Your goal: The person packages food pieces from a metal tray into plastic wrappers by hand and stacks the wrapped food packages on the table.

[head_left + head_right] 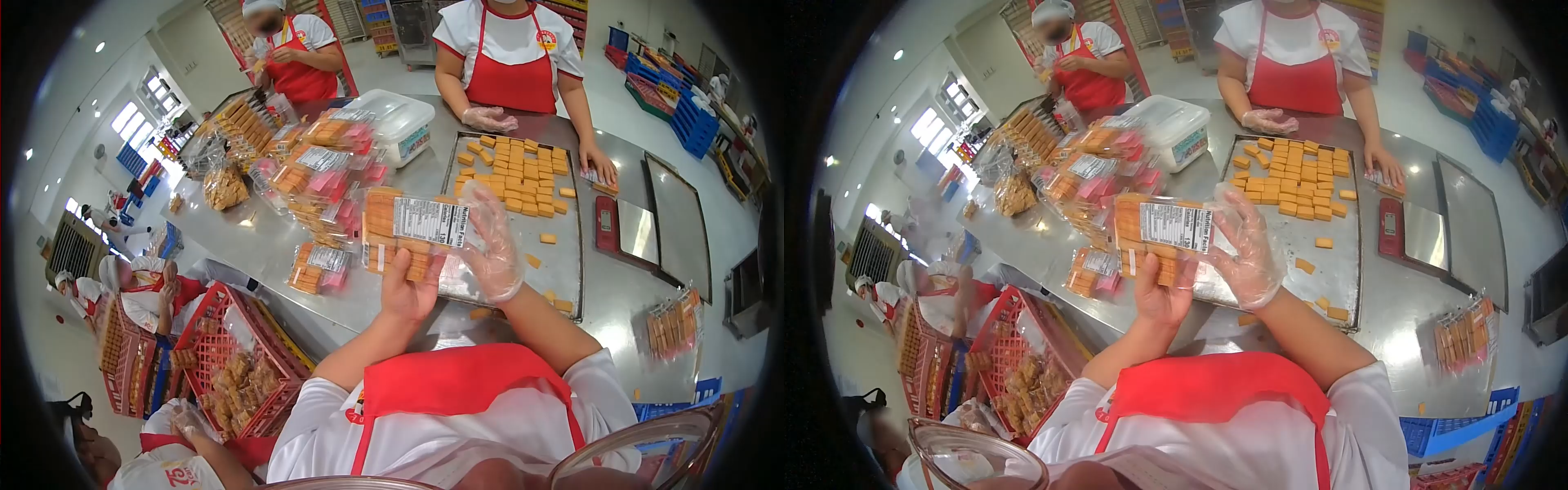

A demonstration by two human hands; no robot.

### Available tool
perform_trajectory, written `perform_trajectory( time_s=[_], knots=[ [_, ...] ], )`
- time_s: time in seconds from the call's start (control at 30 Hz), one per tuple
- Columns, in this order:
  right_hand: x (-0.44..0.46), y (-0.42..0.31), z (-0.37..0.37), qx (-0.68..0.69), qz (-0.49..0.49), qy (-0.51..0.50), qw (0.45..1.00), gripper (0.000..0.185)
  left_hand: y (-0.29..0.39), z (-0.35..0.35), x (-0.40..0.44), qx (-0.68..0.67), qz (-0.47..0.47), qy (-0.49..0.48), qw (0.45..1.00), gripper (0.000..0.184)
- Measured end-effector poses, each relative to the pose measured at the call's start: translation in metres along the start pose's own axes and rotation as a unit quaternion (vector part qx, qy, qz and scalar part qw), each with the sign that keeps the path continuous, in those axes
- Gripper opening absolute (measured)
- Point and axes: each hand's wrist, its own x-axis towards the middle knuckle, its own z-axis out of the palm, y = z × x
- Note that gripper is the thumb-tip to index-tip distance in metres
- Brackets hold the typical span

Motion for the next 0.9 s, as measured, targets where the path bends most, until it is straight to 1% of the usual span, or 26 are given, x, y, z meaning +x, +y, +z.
perform_trajectory(
  time_s=[0.07,0.17,0.27,0.37,0.4,0.47,0.57,0.67,0.7,0.73,0.77,0.8,0.83,0.87,0.9],
  knots=[
    [0.002,0.008,0.001,-0.115,-0.083,-0.002,0.990,0.058,0.000,0.001,-0.001,0.006,0.004,-0.016,1.000,0.044],
    [0.005,0.007,0.002,-0.055,0.035,-0.114,0.991,0.053,-0.002,0.001,-0.002,0.010,0.002,-0.027,1.000,0.043],
    [0.010,0.001,0.004,0.031,0.105,-0.125,0.986,0.042,-0.003,-0.005,-0.002,0.012,0.000,-0.016,1.000,0.041],
    [0.014,-0.007,0.003,0.134,0.265,-0.227,0.927,0.036,-0.004,-0.004,-0.003,0.024,0.018,-0.020,0.999,0.039],
    [0.016,-0.007,0.001,0.057,0.228,-0.267,0.935,0.034,-0.005,-0.004,-0.003,0.029,0.027,-0.024,0.999,0.039],
    [0.020,-0.004,-0.004,-0.096,0.145,-0.339,0.924,0.030,-0.006,-0.009,-0.004,0.024,0.006,-0.035,0.999,0.040],
    [0.017,0.010,-0.002,-0.212,0.050,-0.377,0.900,0.032,-0.010,-0.017,-0.002,0.041,0.002,-0.033,0.999,0.043],
    [0.013,0.010,0.002,-0.076,0.084,-0.290,0.950,0.032,-0.011,-0.017,-0.001,0.077,0.009,-0.040,0.996,0.047],
    [0.010,0.008,0.001,0.035,0.157,-0.263,0.951,0.033,-0.011,-0.017,-0.001,0.090,0.010,-0.045,0.995,0.048],
    [0.008,0.005,0.000,0.146,0.226,-0.229,0.935,0.033,-0.007,-0.015,-0.002,0.040,-0.029,-0.095,0.994,0.050],
    [0.008,0.002,-0.003,0.253,0.291,-0.191,0.902,0.033,0.003,-0.011,-0.003,-0.010,-0.070,-0.146,0.987,0.052],
    [0.012,-0.003,-0.011,0.128,0.293,-0.231,0.919,0.033,0.013,-0.007,-0.003,-0.061,-0.110,-0.195,0.973,0.055],
    [0.017,-0.011,-0.023,0.000,0.289,-0.266,0.920,0.033,0.023,-0.002,-0.003,-0.028,-0.115,-0.209,0.971,0.063],
    [0.022,-0.017,-0.031,-0.127,0.282,-0.296,0.904,0.033,0.034,0.003,-0.004,0.006,-0.121,-0.222,0.968,0.072],
    [0.023,-0.020,-0.033,-0.096,0.286,-0.290,0.908,0.032,0.040,0.006,-0.003,0.040,-0.129,-0.234,0.963,0.082]
  ],
)
